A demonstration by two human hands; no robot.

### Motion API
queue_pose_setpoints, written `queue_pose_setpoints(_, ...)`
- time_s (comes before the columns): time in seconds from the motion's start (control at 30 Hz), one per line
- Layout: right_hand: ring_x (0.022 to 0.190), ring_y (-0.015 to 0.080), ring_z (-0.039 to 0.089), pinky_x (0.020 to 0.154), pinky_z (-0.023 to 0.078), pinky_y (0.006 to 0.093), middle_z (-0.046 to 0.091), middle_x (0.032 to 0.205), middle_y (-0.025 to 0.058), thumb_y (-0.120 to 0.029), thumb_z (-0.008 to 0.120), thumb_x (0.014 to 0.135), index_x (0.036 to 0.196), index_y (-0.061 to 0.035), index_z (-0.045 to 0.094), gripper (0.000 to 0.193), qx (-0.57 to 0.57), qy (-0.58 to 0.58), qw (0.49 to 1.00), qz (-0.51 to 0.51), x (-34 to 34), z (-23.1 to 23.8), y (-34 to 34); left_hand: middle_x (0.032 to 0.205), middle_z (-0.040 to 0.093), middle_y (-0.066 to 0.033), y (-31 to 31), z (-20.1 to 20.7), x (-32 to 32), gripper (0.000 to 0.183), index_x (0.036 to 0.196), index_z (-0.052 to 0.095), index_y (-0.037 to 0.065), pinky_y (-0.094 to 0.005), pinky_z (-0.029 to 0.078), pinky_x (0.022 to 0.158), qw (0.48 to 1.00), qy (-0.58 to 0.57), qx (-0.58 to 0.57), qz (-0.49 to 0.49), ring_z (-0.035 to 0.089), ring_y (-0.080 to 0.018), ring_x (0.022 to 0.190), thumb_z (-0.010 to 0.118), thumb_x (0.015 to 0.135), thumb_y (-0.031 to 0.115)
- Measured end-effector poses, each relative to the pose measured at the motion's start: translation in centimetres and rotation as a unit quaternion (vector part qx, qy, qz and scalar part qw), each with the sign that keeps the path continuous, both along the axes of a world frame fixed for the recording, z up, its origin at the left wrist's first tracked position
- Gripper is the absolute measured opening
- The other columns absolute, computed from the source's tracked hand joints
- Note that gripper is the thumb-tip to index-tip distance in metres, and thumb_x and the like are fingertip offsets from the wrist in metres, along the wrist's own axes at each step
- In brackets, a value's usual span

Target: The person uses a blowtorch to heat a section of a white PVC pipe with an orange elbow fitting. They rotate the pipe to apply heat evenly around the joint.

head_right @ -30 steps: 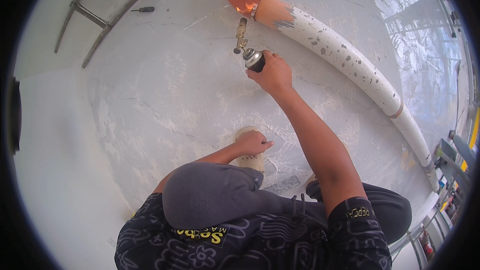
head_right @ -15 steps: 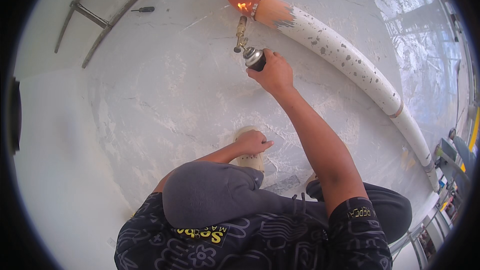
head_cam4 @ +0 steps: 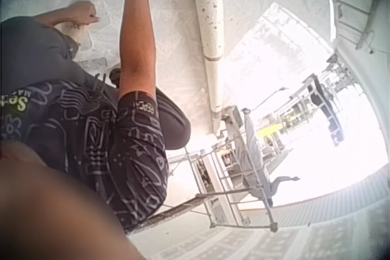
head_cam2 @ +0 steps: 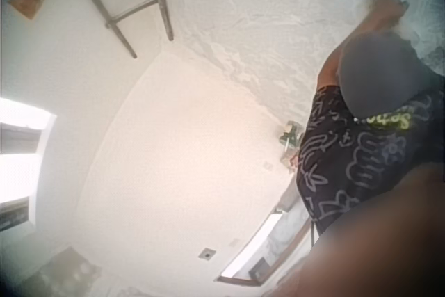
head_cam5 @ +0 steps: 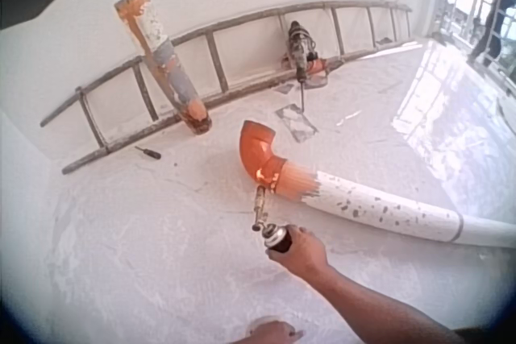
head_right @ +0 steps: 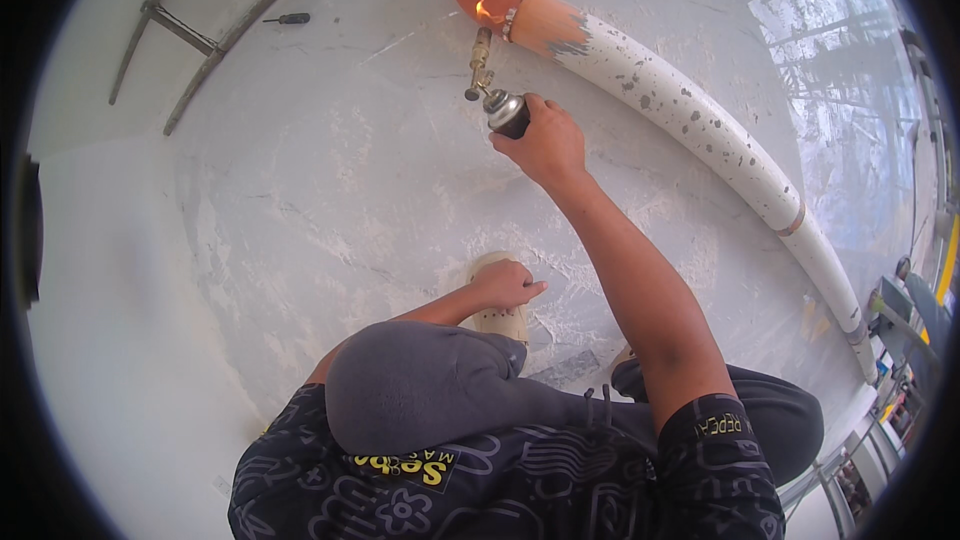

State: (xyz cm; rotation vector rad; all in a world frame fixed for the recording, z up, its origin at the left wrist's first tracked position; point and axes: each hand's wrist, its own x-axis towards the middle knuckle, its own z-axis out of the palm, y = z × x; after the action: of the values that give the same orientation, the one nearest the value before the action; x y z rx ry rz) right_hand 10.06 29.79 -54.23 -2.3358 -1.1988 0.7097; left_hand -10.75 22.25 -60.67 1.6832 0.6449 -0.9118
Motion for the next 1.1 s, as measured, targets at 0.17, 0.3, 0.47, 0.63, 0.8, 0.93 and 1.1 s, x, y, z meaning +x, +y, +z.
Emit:
queue_pose_setpoints(0.17,0.112,0.0378,0.071,0.096,0.056,0.0479,0.073,0.116,0.0185,-0.045,0.089,0.077,0.129,-0.0055,0.068,0.068,0.006,0.011,1.0,-0.007,0.1,0.5,0.3,0.066,0.076,-0.008,-0.2,0.1,0.0,0.061,0.082,0.078,0.003,-0.0362,0.062,0.061,1.0,-0.004,0.004,0.002,0.074,-0.0198,0.056,0.05,0.111,0.048)
queue_pose_setpoints(0.3,0.112,0.0379,0.07,0.096,0.057,0.0481,0.072,0.115,0.0184,-0.044,0.088,0.077,0.126,-0.0051,0.068,0.065,0.011,0.021,1.0,-0.013,0.2,0.8,0.5,0.066,0.076,-0.0078,-0.2,0.3,0.1,0.06,0.083,0.078,0.003,-0.0364,0.062,0.061,1.0,0.007,-0.005,0.008,0.075,-0.0198,0.057,0.05,0.111,0.048)
queue_pose_setpoints(0.47,0.11,0.038,0.071,0.094,0.058,0.0478,0.072,0.115,0.0197,-0.044,0.088,0.078,0.127,-0.0052,0.068,0.067,0.011,0.026,0.999,-0.024,0.6,1.1,0.7,0.066,0.076,-0.0079,-0.2,0.5,0.1,0.06,0.083,0.078,0.003,-0.0366,0.062,0.062,1.0,0.004,0.0,0.005,0.075,-0.0199,0.057,0.05,0.111,0.048)
queue_pose_setpoints(0.63,0.106,0.0369,0.074,0.092,0.059,0.0467,0.076,0.113,0.0191,-0.044,0.089,0.078,0.127,-0.0055,0.07,0.065,0.019,0.041,0.998,-0.033,1.6,1.3,1.2,0.066,0.076,-0.0082,-0.1,0.4,0.1,0.06,0.083,0.078,0.003,-0.0365,0.062,0.062,1.0,0.001,0.0,0.004,0.075,-0.0205,0.057,0.05,0.111,0.048)
queue_pose_setpoints(0.8,0.105,0.036,0.076,0.091,0.059,0.047,0.079,0.108,0.017,-0.042,0.089,0.078,0.126,-0.0069,0.071,0.061,0.048,0.065,0.996,-0.043,2.5,1.9,1.4,0.066,0.075,-0.0086,0.0,0.3,0.1,0.06,0.083,0.078,0.002,-0.0364,0.062,0.062,1.0,0.003,-0.01,0.007,0.074,-0.0206,0.057,0.05,0.111,0.047)
queue_pose_setpoints(0.93,0.106,0.0358,0.076,0.092,0.059,0.0466,0.08,0.111,0.0168,-0.04,0.089,0.078,0.13,-0.009,0.07,0.063,0.08,0.058,0.994,-0.039,2.9,2.5,1.6,0.063,0.074,-0.0084,0.1,0.3,0.0,0.062,0.081,0.077,0.003,-0.0347,0.059,0.061,1.0,0.0,-0.005,0.015,0.073,-0.0186,0.055,0.05,0.11,0.051)
queue_pose_setpoints(1.1,0.108,0.0355,0.076,0.095,0.058,0.0465,0.079,0.113,0.0173,-0.042,0.089,0.077,0.134,-0.0095,0.069,0.068,0.058,0.066,0.995,-0.053,3.6,2.7,1.8,0.065,0.075,-0.0093,0.0,0.1,0.1,0.06,0.082,0.077,0.002,-0.0364,0.062,0.059,1.0,0.005,-0.014,0.02,0.074,-0.0201,0.055,0.051,0.111,0.047)
